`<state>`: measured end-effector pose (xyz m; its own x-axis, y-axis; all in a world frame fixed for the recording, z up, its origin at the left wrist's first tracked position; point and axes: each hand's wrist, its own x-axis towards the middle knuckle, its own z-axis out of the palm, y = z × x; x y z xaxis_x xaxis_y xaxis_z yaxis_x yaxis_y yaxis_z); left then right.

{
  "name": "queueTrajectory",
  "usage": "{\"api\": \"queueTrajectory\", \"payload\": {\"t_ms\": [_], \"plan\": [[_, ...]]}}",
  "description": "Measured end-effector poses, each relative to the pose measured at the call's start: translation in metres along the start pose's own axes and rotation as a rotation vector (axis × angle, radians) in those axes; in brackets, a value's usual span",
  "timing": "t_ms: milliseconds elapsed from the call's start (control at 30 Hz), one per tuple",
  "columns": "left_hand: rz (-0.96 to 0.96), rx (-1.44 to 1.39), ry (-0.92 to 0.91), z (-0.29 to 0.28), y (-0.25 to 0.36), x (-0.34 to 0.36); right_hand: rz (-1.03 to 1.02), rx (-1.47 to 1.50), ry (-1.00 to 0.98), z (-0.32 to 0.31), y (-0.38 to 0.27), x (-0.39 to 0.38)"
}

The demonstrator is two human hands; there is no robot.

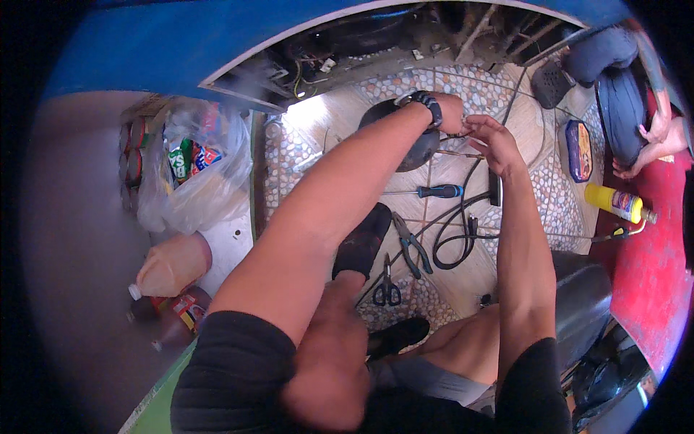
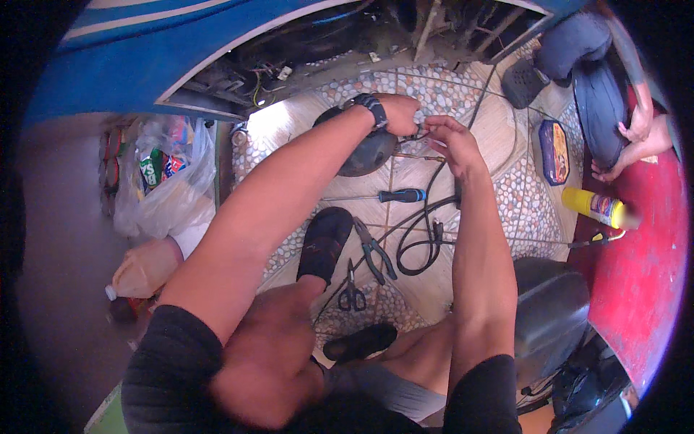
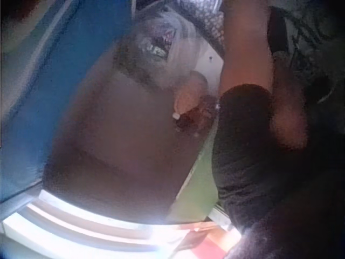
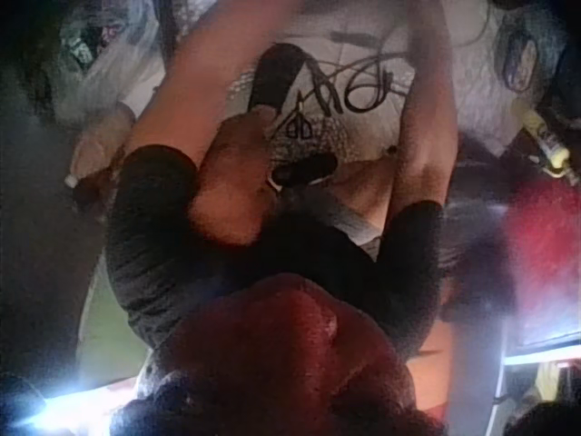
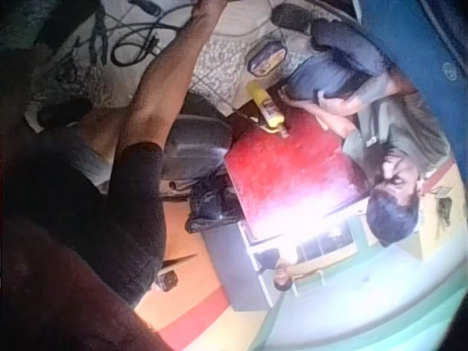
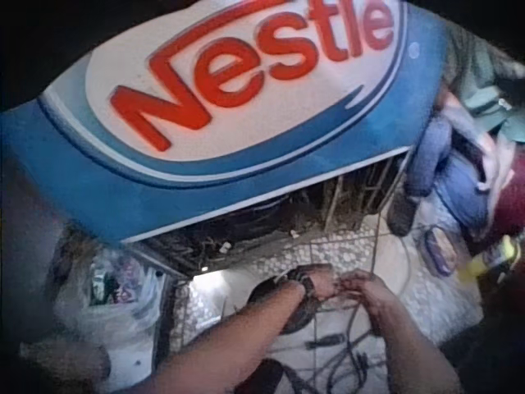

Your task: The person removes a component from a freezer compressor with a screwdriver, cuts and strips wires using pliers, and prepares to attach new wire connectors.

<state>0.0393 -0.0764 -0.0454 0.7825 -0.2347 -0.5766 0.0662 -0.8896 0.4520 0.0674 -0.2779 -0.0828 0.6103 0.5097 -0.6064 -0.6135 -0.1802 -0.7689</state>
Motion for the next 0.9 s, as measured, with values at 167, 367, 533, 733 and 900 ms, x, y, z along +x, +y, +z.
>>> {"api": "queueTrajectory", "payload": {"t_ms": [167,367,533,733,900], "plan": [[-0.124,-0.222,0.254,0.0,-0.003,-0.015,-0.392,-0.282,0.434,0.012,-0.004,-0.057],[0.138,-1.035,0.856,0.023,-0.006,-0.063,-0.28,-0.927,0.179,0.101,0.105,-0.186],[0.307,-1.02,0.479,0.088,0.019,-0.149,-0.019,-1.382,0.124,0.13,0.196,-0.221],[0.113,-0.642,0.434,0.199,-0.012,-0.204,-0.186,-1.636,0.112,0.116,0.234,-0.205],[-0.246,-0.789,0.579,0.248,-0.041,-0.254,-0.013,-1.461,0.107,0.117,0.225,-0.212]]}}
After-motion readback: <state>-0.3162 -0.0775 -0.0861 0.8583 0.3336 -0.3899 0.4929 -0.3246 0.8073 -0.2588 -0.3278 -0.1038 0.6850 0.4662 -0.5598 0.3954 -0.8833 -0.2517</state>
